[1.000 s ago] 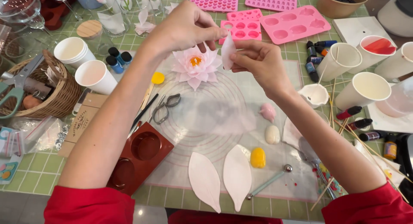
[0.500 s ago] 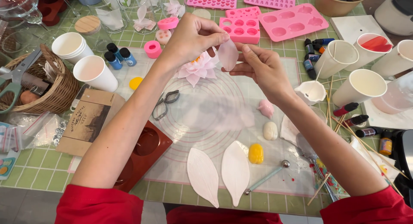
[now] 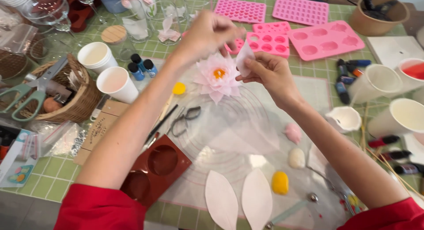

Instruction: The person is cutting out and assembling petals to create a decorative wax flower.

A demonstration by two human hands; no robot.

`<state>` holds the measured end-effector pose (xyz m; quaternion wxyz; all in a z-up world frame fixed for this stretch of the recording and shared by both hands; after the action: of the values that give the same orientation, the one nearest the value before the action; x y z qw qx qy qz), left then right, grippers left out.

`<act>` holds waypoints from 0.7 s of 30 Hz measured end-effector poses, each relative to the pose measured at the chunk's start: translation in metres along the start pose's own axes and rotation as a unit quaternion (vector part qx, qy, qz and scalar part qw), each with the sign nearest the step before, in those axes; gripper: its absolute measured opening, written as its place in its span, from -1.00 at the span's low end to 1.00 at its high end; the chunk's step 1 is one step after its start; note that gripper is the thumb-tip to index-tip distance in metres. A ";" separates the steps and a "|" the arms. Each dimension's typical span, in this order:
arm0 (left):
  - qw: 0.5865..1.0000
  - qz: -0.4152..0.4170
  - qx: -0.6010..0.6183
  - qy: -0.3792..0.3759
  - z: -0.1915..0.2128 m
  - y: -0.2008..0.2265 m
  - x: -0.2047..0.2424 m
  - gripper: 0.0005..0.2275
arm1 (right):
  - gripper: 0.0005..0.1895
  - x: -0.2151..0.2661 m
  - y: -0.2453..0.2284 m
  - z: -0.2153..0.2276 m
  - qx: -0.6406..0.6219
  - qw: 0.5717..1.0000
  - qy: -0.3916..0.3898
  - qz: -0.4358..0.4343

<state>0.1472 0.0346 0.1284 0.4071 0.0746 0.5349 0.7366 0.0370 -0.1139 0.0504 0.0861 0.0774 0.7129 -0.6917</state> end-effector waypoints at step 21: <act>0.899 0.288 -0.312 0.107 0.223 -0.472 -0.135 -0.85 | -0.74 -0.139 -0.014 0.005 -0.052 0.980 0.062 -0.183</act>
<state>0.6034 0.1502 -0.1356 0.1197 0.0148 0.2731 0.9544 0.1688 -0.1182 0.0960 -0.0826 -0.0163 0.7537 -0.6518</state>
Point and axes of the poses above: each hand's wrist, its own x-axis away from the middle knuckle, its own z-axis out of the back of the hand, y = z × x, the point moved 6 cm from there along -x, towards the middle knuckle, and after that the axes turned 1 degree about z, right-handed, at the moved point
